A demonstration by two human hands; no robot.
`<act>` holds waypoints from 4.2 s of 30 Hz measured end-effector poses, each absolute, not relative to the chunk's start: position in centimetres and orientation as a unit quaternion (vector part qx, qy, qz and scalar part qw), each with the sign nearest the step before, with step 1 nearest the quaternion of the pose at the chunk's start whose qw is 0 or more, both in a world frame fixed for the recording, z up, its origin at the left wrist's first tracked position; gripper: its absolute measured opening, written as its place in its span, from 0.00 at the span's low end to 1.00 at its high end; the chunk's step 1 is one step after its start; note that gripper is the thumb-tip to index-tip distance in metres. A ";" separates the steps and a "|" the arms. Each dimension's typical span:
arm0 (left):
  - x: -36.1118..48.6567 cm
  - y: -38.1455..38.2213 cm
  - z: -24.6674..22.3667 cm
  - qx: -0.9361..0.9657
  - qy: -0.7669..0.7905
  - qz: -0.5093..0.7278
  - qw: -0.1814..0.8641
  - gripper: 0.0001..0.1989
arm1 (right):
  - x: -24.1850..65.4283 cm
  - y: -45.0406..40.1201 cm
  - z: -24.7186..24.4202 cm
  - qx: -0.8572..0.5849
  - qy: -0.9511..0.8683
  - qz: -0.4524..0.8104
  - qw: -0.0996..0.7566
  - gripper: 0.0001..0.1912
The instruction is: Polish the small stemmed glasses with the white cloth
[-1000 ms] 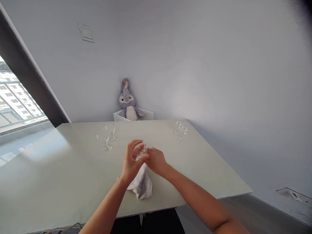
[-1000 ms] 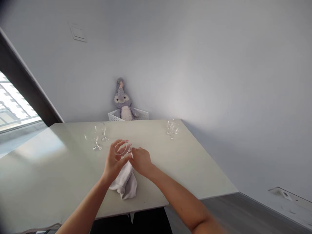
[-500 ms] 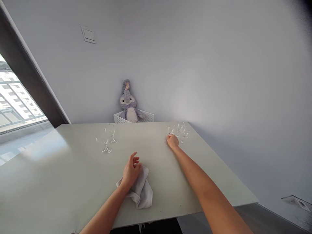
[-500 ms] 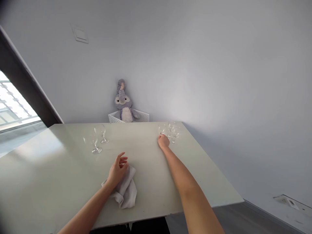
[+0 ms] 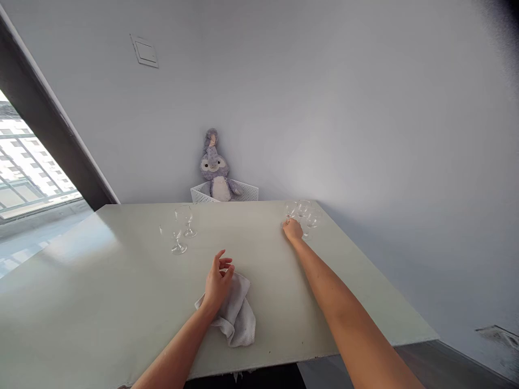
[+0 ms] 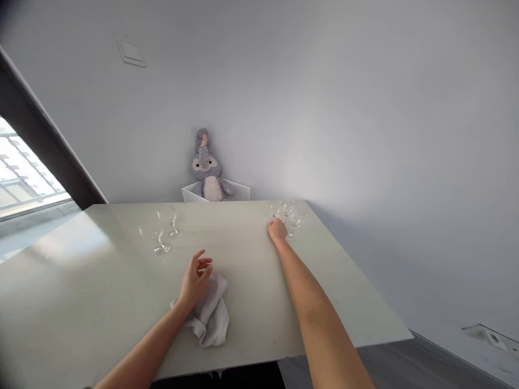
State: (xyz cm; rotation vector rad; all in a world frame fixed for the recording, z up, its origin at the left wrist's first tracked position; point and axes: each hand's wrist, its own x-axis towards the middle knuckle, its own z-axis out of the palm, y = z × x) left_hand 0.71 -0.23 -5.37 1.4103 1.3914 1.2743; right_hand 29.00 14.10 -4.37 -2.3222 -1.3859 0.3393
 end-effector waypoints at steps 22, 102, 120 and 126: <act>-8.7 8.2 -3.8 0.299 0.621 0.640 0.340 0.40 | 15.9 -4.0 -2.0 -0.559 -0.739 0.301 0.225 0.24; -1.8 -5.4 4.4 0.883 0.385 0.268 -0.015 0.20 | 18.5 -6.9 3.9 -0.357 -0.476 0.702 0.391 0.16; -2.4 -5.6 3.9 0.907 0.325 0.254 -0.081 0.12 | 18.7 -9.2 2.3 -0.353 -0.557 0.659 0.363 0.14; -2.9 -4.6 5.6 0.843 0.393 0.169 0.327 0.18 | 21.2 -6.3 4.1 -0.291 -0.886 0.266 0.245 0.09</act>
